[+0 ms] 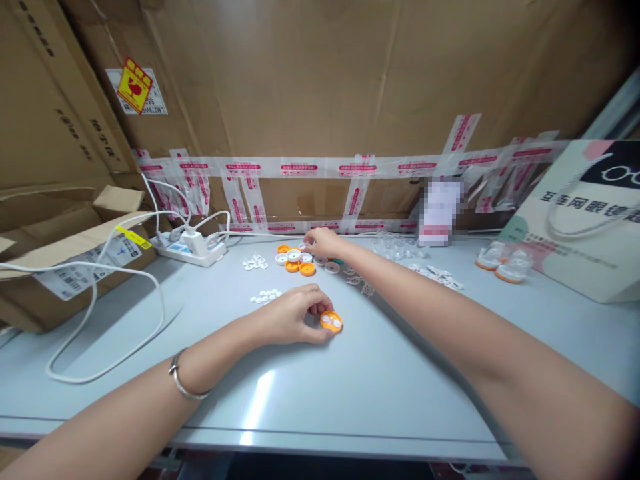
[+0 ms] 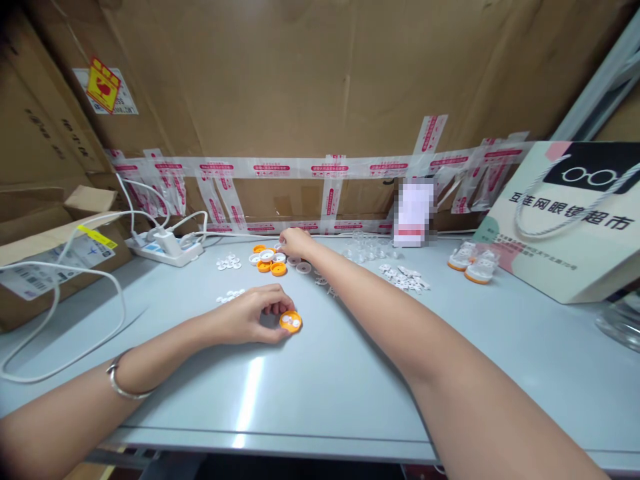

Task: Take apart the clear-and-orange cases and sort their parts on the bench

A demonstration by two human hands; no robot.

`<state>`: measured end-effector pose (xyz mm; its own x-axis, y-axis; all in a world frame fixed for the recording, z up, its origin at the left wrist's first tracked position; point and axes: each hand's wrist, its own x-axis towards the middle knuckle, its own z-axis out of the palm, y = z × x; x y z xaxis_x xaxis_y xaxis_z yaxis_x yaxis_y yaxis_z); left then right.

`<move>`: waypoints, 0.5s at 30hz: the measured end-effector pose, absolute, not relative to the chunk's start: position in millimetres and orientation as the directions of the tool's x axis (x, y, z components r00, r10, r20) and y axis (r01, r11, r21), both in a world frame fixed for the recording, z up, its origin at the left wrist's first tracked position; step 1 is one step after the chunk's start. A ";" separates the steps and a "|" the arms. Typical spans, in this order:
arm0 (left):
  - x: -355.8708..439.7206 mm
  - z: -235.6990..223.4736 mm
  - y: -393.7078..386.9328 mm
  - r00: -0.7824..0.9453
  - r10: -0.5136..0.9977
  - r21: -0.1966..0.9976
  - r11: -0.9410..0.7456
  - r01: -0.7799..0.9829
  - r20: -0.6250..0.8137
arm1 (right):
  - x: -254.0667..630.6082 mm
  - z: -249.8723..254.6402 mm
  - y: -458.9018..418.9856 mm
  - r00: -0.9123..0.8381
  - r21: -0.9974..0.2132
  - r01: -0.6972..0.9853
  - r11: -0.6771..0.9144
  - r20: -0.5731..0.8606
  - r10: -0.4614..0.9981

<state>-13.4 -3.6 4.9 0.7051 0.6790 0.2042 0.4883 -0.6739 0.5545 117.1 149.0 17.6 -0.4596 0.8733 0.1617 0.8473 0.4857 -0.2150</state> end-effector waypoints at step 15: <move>-13.2 3.0 -3.1 0.705 0.681 0.572 -0.664 0.482 0.198 | 170.8 12.8 19.3 -0.516 -0.562 0.550 0.618 0.354 0.780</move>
